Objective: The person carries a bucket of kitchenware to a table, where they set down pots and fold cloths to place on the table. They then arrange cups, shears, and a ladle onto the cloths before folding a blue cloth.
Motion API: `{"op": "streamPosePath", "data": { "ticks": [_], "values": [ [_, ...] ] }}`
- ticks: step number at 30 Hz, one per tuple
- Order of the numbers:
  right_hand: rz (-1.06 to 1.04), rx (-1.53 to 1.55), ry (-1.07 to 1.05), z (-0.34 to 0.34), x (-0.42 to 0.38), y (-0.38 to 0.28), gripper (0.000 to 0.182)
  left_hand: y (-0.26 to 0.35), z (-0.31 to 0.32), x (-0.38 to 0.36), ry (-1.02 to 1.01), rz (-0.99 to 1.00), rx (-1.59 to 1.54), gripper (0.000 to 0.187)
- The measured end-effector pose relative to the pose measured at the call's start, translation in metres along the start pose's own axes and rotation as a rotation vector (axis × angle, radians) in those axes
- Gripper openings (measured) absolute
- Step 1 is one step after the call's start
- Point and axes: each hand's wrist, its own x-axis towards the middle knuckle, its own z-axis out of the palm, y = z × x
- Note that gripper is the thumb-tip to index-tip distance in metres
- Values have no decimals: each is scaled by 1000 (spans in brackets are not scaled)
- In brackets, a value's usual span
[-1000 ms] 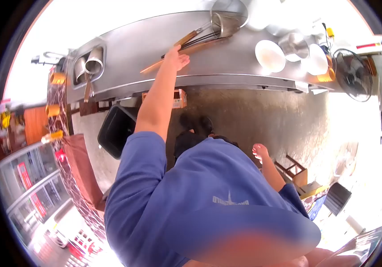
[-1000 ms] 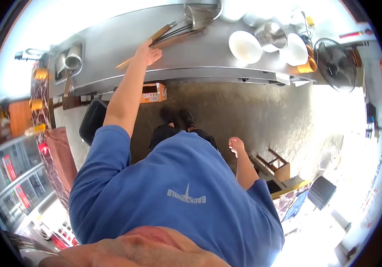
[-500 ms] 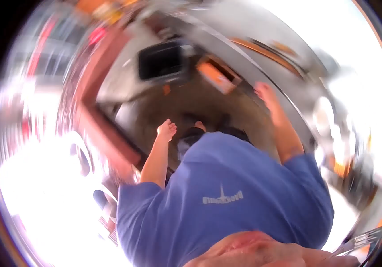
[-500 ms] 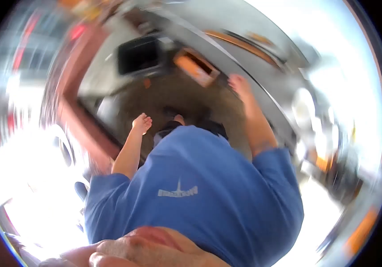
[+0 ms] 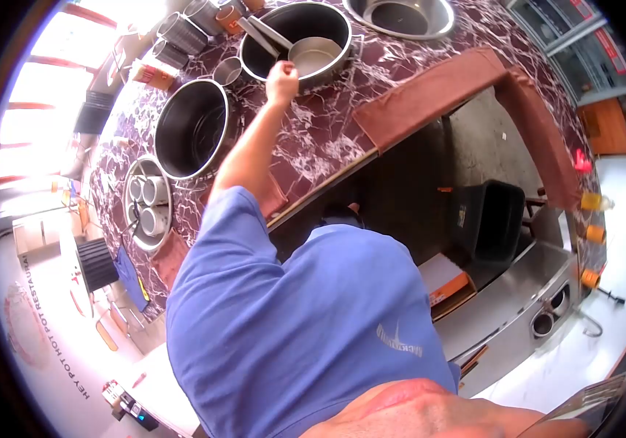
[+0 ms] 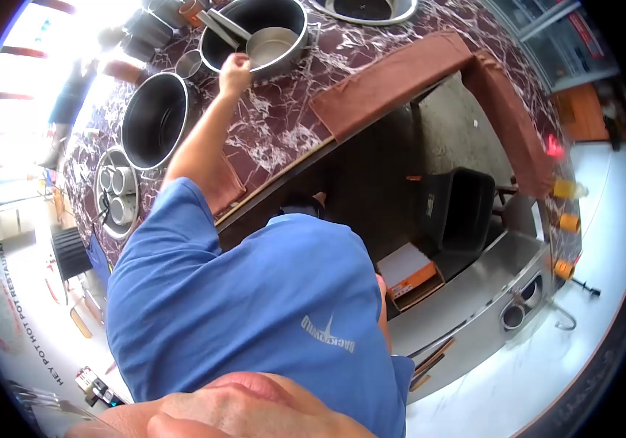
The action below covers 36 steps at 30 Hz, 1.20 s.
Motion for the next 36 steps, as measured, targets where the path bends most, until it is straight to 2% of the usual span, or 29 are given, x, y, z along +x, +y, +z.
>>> {"op": "streamPosePath", "data": {
  "ticks": [1, 3, 5, 7, 9, 10, 11, 13, 15, 16, 17, 19, 21, 22, 23, 25, 29, 31, 32, 35, 36],
  "values": [
    [-39, 9, 2, 8, 16, -21, 12, 0, -13, 28, 28, 191, 274, 25],
    [-150, 70, 2, 7, 49, -77, 12, 7, -29, 83, -149, 278, 636, 39],
    [-10, 61, 129, 16, 18, -192, 16, -8, -31, 135, -228, 489, 969, 54],
    [-93, 7, 202, 9, 31, -233, 23, 6, -33, 161, -324, 560, 1250, 70],
    [-115, -71, 252, 10, 17, -277, 30, -15, -25, 189, -462, 688, 1266, 85],
    [-116, -142, 298, 19, -2, -304, 28, -34, -20, 201, -479, 752, 1225, 86],
    [-145, -88, 260, 9, 12, -283, 30, -20, -22, 202, -569, 754, 1327, 84],
    [-124, -67, 235, 5, 17, -251, 28, -91, -15, 226, -503, 884, 1206, 72],
    [-21, -109, 297, 14, 7, -223, 21, -95, -26, 232, -567, 993, 1143, 56],
    [40, -90, 320, 20, -2, -214, 17, -98, -31, 235, -631, 978, 1196, 54],
    [60, -38, 353, 21, -7, -194, 17, -91, -36, 232, -679, 952, 1278, 54],
    [199, -136, 335, 25, -7, -146, 22, -72, -49, 225, -741, 954, 1358, 59],
    [199, -309, 244, 21, -9, -116, 21, -71, -55, 223, -846, 886, 1386, 71],
    [164, -300, 285, 22, -14, -112, 20, -52, -58, 213, -897, 819, 1411, 71],
    [128, -297, 323, 25, -16, -115, 18, -58, -64, 213, -846, 877, 1336, 70],
    [-1, -278, 402, 28, -2, -102, 19, -28, -68, 206, -840, 847, 1409, 67],
    [-10, -175, 392, 27, 8, -126, 21, 14, -93, 222, -816, 738, 1568, 62],
    [-35, -138, 406, 18, 20, -128, 22, 86, -114, 197, -721, 705, 1605, 63],
    [-44, -108, 403, 17, 27, -126, 22, 71, -130, 218, -625, 801, 1584, 65],
    [-56, -53, 358, 11, 44, -115, 22, 135, -156, 220, -518, 672, 1695, 69],
    [-43, -35, 343, 9, 47, -110, 21, 180, -155, 202, -572, 609, 1760, 66]
  ]
}}
